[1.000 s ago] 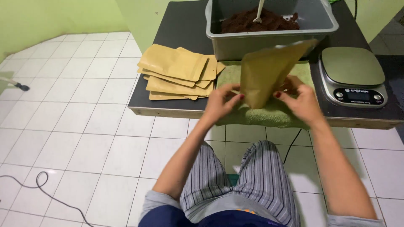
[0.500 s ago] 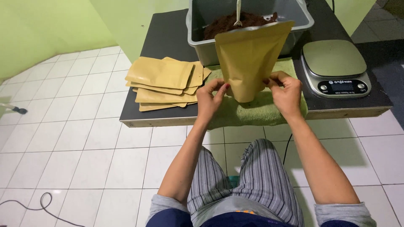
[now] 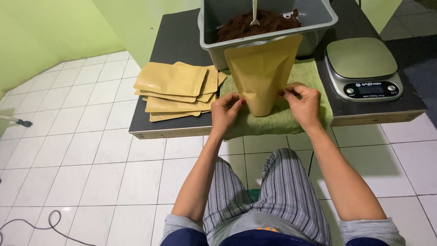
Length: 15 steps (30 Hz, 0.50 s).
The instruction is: Filling stand-up pouches with ground coffee using a small spoon and weighing them on a digital scale.
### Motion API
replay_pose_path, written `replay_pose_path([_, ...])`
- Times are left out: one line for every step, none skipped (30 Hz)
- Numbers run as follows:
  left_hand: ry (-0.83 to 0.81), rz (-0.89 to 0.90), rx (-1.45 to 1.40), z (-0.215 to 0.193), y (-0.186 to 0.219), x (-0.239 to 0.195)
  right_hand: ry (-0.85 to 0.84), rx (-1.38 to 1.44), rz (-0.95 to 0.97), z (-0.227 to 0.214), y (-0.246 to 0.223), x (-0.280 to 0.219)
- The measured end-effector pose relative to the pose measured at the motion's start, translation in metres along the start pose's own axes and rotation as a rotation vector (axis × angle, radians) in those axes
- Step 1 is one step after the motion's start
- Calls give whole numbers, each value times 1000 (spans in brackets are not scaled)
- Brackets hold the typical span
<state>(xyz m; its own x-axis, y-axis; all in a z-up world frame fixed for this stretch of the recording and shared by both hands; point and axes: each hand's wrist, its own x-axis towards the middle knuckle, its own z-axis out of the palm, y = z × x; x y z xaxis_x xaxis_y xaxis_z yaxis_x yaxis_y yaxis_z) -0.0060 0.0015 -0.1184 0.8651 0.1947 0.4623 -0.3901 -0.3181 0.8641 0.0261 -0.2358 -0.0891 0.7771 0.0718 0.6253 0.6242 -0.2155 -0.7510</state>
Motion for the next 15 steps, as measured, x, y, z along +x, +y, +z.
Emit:
replay_pose_path([2,-2,0,0,5,1,-3,1,0,-1,0,1])
replay_pose_path([4,2,-11,0,10,2,2,-2,-11,-1,-1,2])
replay_pose_path([4,4,-22,0,15,2,7,-5,-19,-3,-1,2])
replay_pose_path([3,0,-23,-1,14,3,6,-6,-16,-3,-1,2])
replay_pose_path([9,10,-28,-1,14,4,4,22,-4,-4,-1,2])
replay_pose_path([15,21,-33,-1,14,5,3,50,8,-5,-2,2])
replay_pose_path([15,20,-34,0,17,2,2,50,9,-6,-2,1])
replay_pose_path([9,20,-55,0,20,0,-3,40,9,-7,-3,0])
replay_pose_path([3,22,-76,0,23,-2,-7,32,8,-8,-4,0])
replay_pose_path([4,23,-75,0,22,-4,-7,33,7,-7,-2,-3])
replay_pose_path([1,22,-71,0,21,-5,-16,35,16,-5,-1,-4])
replay_pose_path([-2,20,-66,1,21,-5,-25,37,24,-4,0,-6])
replay_pose_path([-2,23,-66,0,16,-5,-23,37,22,-2,4,-6])
replay_pose_path([-4,24,-55,0,11,-3,-17,45,26,0,8,-7])
replay_pose_path([-6,25,-43,0,6,-3,-11,53,31,2,12,-8])
